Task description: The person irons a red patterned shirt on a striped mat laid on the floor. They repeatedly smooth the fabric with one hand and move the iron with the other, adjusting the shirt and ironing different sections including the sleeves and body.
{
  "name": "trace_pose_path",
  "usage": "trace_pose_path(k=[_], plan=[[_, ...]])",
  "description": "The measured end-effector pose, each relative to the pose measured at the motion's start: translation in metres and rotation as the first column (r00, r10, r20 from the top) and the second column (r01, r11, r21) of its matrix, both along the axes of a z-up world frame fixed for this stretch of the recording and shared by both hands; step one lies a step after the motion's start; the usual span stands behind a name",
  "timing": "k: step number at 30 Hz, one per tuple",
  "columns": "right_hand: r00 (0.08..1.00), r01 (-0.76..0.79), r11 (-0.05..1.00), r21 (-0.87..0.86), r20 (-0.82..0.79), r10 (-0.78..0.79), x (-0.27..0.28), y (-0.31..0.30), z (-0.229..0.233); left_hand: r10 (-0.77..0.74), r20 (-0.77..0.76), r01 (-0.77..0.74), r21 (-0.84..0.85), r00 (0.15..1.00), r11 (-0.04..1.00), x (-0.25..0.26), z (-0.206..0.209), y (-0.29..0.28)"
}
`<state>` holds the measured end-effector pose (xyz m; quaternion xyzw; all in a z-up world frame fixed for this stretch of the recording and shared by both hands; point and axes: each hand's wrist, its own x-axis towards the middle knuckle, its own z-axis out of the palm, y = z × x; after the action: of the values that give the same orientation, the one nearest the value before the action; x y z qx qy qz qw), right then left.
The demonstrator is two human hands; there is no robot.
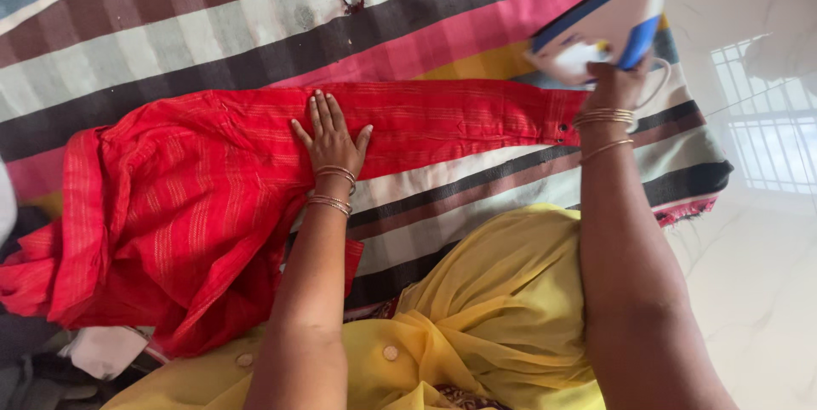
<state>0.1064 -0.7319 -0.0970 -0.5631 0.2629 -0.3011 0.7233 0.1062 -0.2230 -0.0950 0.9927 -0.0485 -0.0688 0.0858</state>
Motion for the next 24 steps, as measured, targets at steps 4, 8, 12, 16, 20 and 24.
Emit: trace_pose_path(k=[4, 8, 12, 16, 20, 24], plan=[[0.952, 0.271, 0.953, -0.135, 0.187, -0.244, -0.021, -0.087, 0.018, -0.007, 0.032, 0.007, 0.000, 0.999, 1.000, 0.000, -0.001, 0.000], [0.926, 0.320, 0.910, -0.264, 0.289, -0.241, -0.064, -0.150, 0.050, -0.002, 0.031, 0.002, 0.008, 1.000, 1.000, -0.002, 0.001, -0.001], [0.968, -0.021, 0.615, -0.788, -0.171, -0.186, -0.072, -0.119, 0.060, -0.002, 0.018, 0.002, 0.023, 1.000, 1.000, -0.001, -0.001, 0.000], [0.841, -0.533, 0.208, -0.820, -0.541, 0.022, -0.059, 0.010, 0.085, -0.058, 0.035, 0.059, -0.028, 0.998, 0.998, -0.002, -0.007, 0.007], [0.589, -0.807, -0.108, -0.581, -0.805, -0.067, -0.036, 0.130, 0.108, -0.101, -0.001, 0.101, -0.027, 0.995, 0.995, -0.011, -0.006, 0.018], [0.539, -0.840, -0.116, -0.530, -0.839, -0.068, -0.038, 0.174, 0.110, -0.011, -0.023, 0.012, 0.038, 1.000, 0.999, -0.032, -0.002, 0.036]])
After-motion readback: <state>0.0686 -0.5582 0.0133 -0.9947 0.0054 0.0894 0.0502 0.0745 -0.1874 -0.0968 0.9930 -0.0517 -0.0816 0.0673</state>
